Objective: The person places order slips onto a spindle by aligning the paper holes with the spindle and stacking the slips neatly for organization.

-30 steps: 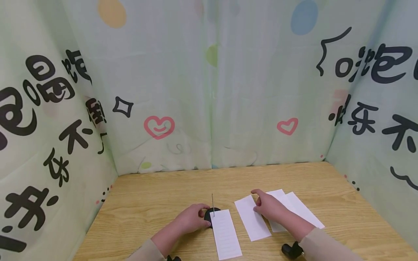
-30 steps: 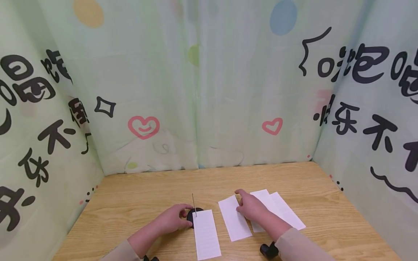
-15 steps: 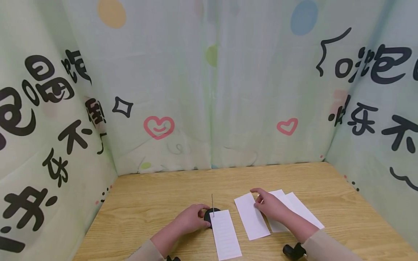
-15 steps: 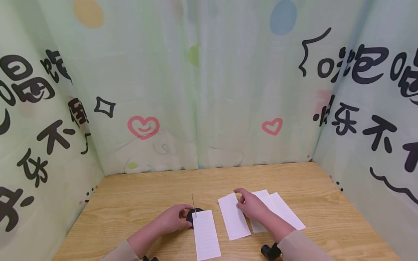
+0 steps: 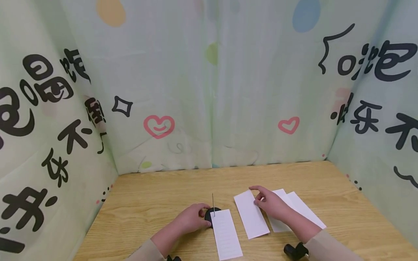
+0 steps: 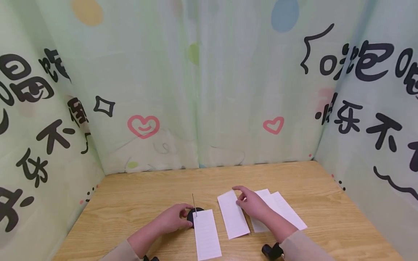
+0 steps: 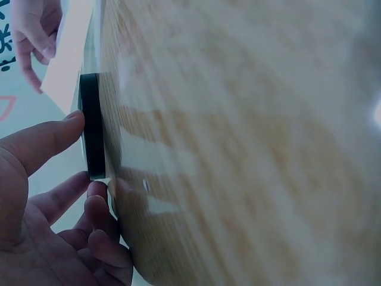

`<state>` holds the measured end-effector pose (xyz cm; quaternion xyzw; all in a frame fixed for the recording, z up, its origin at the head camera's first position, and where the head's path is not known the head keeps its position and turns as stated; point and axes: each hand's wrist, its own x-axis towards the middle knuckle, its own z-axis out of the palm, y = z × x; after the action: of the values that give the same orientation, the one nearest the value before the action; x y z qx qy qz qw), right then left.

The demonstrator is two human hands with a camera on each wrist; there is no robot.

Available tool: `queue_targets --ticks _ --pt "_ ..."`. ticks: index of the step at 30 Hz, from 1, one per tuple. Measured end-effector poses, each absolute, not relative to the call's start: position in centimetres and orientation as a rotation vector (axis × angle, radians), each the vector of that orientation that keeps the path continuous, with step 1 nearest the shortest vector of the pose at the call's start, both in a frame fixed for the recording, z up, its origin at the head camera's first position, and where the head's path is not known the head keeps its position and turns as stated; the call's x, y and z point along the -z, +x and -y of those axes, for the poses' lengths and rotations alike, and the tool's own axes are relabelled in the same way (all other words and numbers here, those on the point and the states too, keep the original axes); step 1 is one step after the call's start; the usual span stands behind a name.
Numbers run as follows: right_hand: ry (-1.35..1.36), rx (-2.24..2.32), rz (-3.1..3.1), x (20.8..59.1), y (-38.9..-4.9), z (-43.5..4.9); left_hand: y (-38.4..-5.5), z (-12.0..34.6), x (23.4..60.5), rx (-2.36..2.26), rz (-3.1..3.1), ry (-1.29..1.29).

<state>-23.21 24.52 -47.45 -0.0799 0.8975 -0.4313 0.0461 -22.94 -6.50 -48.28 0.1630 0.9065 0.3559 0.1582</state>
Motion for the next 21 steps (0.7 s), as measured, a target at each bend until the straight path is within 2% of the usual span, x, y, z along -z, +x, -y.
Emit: queue_targets --ticks 21 --pt "-0.218 1.536 -2.613 45.6 -22.8 -24.4 -22.9 6.5 48.3 -1.034 -2.568 0.471"
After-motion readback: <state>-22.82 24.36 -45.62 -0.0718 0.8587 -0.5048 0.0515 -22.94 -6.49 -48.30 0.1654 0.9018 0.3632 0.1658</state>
